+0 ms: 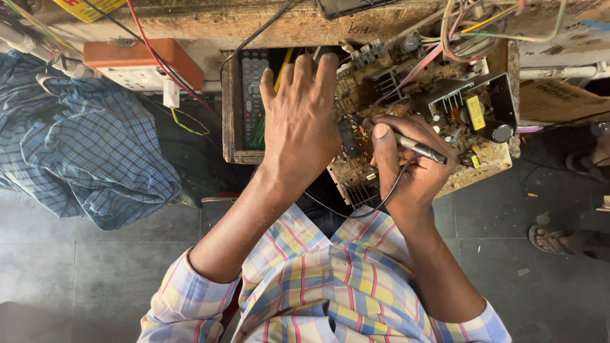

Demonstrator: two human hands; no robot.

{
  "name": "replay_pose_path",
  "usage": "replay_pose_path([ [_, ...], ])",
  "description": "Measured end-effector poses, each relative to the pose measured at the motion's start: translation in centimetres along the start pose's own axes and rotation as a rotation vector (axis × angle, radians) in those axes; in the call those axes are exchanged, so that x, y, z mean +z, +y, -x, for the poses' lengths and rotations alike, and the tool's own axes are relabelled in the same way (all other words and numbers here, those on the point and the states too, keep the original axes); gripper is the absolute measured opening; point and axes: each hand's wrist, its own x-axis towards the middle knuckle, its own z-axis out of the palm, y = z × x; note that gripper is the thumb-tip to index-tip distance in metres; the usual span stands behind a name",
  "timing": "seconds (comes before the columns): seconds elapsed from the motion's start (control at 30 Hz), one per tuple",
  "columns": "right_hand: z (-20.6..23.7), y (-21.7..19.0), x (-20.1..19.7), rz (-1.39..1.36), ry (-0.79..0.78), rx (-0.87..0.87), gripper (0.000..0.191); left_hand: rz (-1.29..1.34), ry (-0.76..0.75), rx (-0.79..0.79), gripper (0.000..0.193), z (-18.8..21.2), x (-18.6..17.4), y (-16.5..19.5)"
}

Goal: The person brushes dust off a dusty circuit board with a paintbrush, then holds the board steady and solders components on it with a soldering iron, working across different points on the board.

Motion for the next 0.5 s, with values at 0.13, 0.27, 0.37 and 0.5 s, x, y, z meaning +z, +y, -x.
replay_pose_path([
  [0.13,-0.03,0.03,0.13,-0.035,0.001,0.026,0.014,0.016,-0.029,-0.024,0.069,-0.04,-0.02,0.05],
  [0.27,-0.09,-0.15,0.14,-0.03,-0.002,0.018,0.015,0.043,-0.019,-0.016,0.07,-0.22,-0.15,0.03],
  [0.37,-0.23,-0.21,0.14,-0.021,-0.002,0.015,0.014,0.003,-0.008,0.013,0.068,0.08,-0.4,0.1],
  [0.5,-0.2,-0.13,0.17,-0.048,0.005,0.022,0.015,0.003,0.037,0.018,0.067,0.51,-0.54,0.26],
])
